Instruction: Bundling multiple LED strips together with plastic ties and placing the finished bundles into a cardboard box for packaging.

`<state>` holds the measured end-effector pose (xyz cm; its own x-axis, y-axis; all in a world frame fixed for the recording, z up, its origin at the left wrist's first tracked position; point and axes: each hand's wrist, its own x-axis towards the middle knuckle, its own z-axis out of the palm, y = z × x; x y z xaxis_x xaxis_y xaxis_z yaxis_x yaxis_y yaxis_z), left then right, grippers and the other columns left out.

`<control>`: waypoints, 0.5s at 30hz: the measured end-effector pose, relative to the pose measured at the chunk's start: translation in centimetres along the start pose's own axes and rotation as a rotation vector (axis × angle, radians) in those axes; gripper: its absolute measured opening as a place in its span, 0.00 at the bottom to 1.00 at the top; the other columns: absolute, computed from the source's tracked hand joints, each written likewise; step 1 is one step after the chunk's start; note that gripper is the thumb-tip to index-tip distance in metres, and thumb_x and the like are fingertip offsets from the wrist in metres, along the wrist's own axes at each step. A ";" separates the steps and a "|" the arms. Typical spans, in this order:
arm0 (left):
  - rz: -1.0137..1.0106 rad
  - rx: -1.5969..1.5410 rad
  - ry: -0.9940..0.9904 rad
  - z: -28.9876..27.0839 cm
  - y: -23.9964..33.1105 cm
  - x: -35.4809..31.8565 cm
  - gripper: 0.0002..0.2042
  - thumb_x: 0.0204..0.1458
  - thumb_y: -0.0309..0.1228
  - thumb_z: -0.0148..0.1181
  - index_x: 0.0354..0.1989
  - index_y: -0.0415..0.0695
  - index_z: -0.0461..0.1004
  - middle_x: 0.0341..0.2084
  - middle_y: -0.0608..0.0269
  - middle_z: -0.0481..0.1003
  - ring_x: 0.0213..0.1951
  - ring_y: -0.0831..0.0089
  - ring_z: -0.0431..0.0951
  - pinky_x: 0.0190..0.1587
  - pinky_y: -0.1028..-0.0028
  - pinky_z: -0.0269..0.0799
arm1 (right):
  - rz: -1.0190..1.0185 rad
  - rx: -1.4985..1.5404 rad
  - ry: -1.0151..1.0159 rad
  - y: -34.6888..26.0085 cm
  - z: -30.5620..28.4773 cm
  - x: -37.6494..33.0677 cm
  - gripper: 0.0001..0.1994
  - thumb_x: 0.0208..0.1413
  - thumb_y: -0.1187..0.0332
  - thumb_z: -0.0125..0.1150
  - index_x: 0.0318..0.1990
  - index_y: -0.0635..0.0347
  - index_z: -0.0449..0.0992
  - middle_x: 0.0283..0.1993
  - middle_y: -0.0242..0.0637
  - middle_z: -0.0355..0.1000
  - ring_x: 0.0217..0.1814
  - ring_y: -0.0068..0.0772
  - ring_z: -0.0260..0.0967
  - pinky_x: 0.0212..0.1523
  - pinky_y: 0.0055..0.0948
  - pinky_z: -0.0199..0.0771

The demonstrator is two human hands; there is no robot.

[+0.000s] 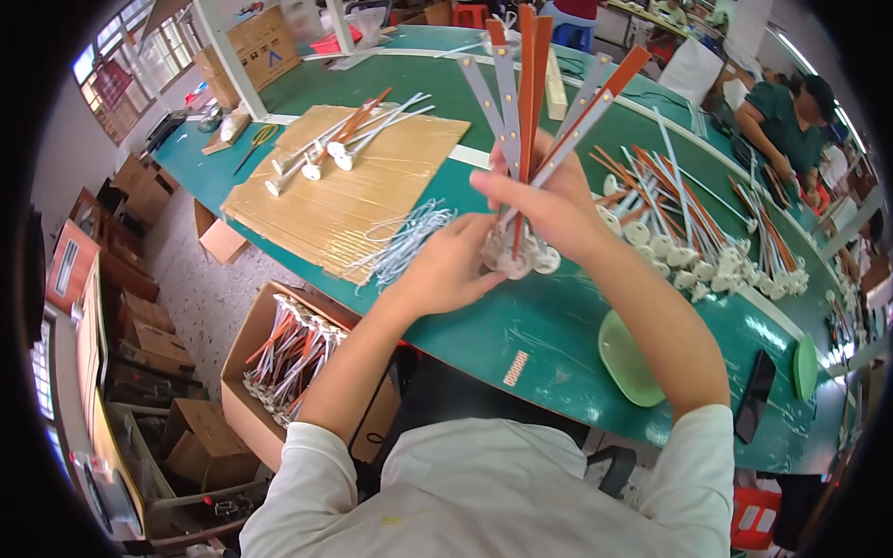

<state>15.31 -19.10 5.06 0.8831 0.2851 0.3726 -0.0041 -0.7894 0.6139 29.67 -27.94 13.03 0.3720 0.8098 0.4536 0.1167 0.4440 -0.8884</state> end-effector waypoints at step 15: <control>-0.496 1.152 0.250 -13.3 -20.4 4.3 0.17 0.51 0.38 0.58 0.47 0.43 0.75 0.47 0.51 0.73 0.52 0.53 0.71 0.58 0.55 0.64 | 0.381 -0.101 -0.018 -1.7 -1.2 0.1 0.11 0.61 0.71 0.55 0.27 0.58 0.64 0.16 0.26 0.57 0.14 0.17 0.54 0.16 0.21 0.51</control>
<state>13.00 5.47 3.41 0.5606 0.6782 0.4751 0.8171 -0.5462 -0.1844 30.63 -29.06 14.48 0.3901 0.9163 0.0904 0.0636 0.0711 -0.9954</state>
